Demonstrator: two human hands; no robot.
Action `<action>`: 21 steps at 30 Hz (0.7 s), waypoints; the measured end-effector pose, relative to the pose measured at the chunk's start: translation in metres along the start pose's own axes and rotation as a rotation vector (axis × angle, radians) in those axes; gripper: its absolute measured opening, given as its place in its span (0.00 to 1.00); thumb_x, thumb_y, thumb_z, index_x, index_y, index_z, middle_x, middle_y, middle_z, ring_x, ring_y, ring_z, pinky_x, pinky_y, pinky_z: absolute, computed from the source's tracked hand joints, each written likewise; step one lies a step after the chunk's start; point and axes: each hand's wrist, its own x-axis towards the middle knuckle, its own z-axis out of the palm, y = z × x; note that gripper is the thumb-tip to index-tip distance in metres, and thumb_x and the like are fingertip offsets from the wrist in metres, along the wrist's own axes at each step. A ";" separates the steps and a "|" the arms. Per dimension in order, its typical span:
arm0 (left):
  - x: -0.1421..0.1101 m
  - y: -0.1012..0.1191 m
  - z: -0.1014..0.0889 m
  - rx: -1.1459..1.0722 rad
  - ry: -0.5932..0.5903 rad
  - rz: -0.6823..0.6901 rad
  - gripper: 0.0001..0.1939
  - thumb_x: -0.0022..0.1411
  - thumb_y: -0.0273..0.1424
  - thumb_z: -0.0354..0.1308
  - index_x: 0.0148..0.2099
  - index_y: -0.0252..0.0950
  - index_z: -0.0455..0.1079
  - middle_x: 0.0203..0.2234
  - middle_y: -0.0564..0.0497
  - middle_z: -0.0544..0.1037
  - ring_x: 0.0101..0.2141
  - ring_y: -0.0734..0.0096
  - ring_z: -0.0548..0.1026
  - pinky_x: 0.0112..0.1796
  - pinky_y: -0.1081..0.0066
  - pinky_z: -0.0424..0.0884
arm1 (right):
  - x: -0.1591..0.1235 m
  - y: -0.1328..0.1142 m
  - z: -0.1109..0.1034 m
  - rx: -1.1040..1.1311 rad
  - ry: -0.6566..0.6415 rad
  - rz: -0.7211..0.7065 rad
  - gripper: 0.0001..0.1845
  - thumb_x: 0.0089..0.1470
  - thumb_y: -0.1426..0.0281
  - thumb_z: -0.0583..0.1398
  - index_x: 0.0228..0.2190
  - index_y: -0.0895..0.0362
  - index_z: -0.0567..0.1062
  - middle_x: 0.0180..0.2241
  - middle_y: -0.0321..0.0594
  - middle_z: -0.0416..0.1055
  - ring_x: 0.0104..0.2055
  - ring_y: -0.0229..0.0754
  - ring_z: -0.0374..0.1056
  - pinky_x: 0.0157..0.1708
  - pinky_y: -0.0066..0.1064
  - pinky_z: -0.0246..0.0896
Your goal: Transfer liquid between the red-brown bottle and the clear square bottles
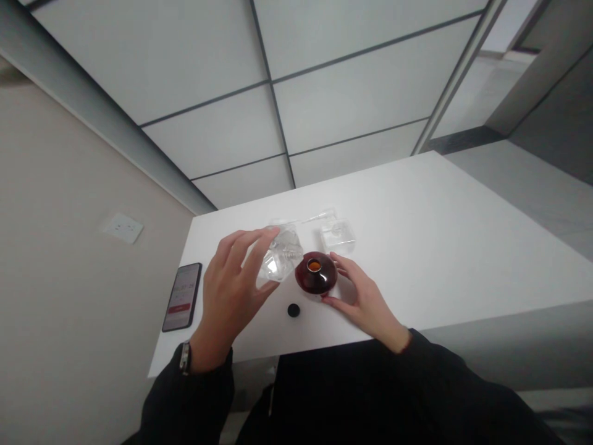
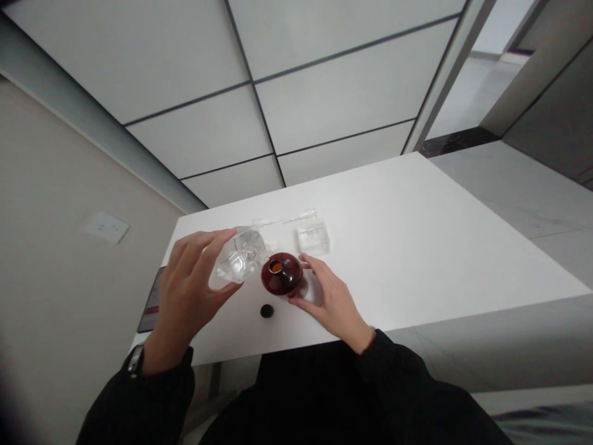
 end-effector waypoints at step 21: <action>-0.002 0.004 0.000 0.081 0.005 0.039 0.30 0.66 0.25 0.66 0.68 0.39 0.66 0.56 0.40 0.80 0.55 0.49 0.77 0.56 0.52 0.76 | 0.001 -0.003 0.000 0.035 0.014 0.027 0.36 0.59 0.53 0.69 0.63 0.49 0.67 0.62 0.50 0.72 0.62 0.55 0.72 0.62 0.58 0.73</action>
